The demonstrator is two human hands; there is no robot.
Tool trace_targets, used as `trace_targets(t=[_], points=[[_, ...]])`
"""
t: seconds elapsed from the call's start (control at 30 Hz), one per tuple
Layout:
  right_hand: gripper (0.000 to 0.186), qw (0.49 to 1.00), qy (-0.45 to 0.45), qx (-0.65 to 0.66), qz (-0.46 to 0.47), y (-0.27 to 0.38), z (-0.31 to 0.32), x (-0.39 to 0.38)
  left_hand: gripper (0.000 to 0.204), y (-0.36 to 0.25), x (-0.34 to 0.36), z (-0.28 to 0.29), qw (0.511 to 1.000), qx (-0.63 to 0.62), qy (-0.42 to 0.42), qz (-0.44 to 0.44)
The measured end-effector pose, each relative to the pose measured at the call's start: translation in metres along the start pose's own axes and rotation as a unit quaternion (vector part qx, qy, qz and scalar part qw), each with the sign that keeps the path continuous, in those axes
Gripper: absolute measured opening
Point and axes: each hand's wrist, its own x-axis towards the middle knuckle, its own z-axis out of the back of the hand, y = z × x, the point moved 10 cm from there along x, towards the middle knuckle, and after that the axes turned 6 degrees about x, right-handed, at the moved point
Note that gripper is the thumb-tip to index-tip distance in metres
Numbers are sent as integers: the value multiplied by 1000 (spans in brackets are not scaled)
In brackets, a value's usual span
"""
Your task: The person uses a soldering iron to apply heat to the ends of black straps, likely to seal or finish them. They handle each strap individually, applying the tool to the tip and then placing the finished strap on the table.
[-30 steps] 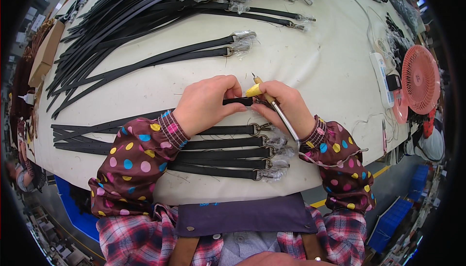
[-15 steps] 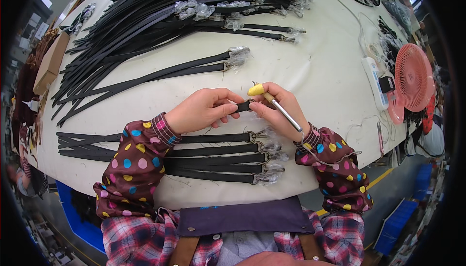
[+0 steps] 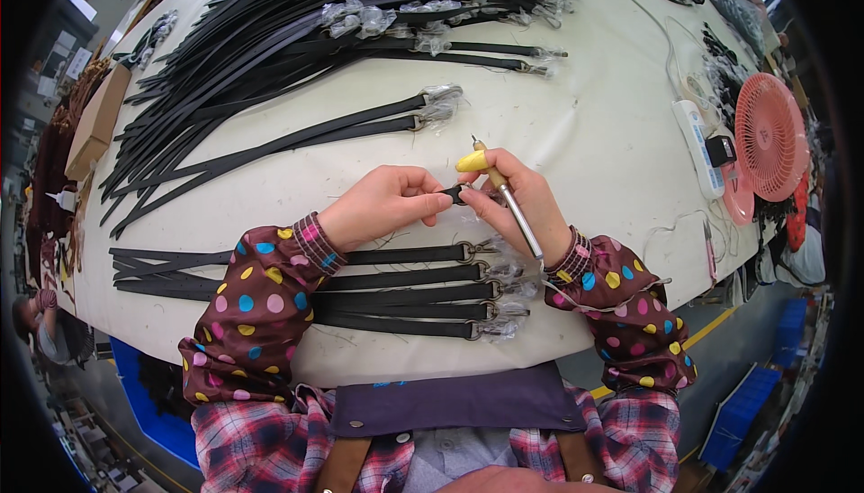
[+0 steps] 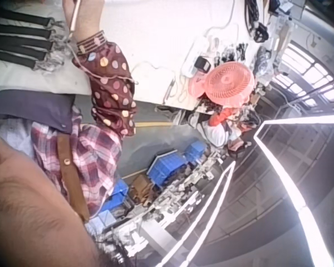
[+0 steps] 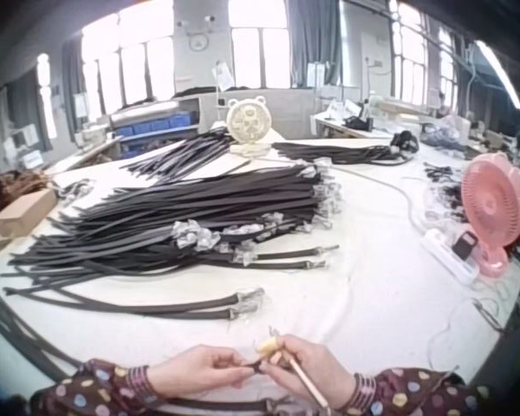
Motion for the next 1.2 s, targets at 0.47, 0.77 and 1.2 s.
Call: trace_targets(t=[0.47,0.77,1.2], points=[[32,1000,14,-2,-15,-1,-1,2,25,13,-2,0,994,-94,33,47],[22,998,1,-56,1,-1,2,0,23,-17,-7,10,969,124,-103,-187],[17,993,-32,113,2,0,12,-10,23,-27,-16,8,948,225,-148,-171]])
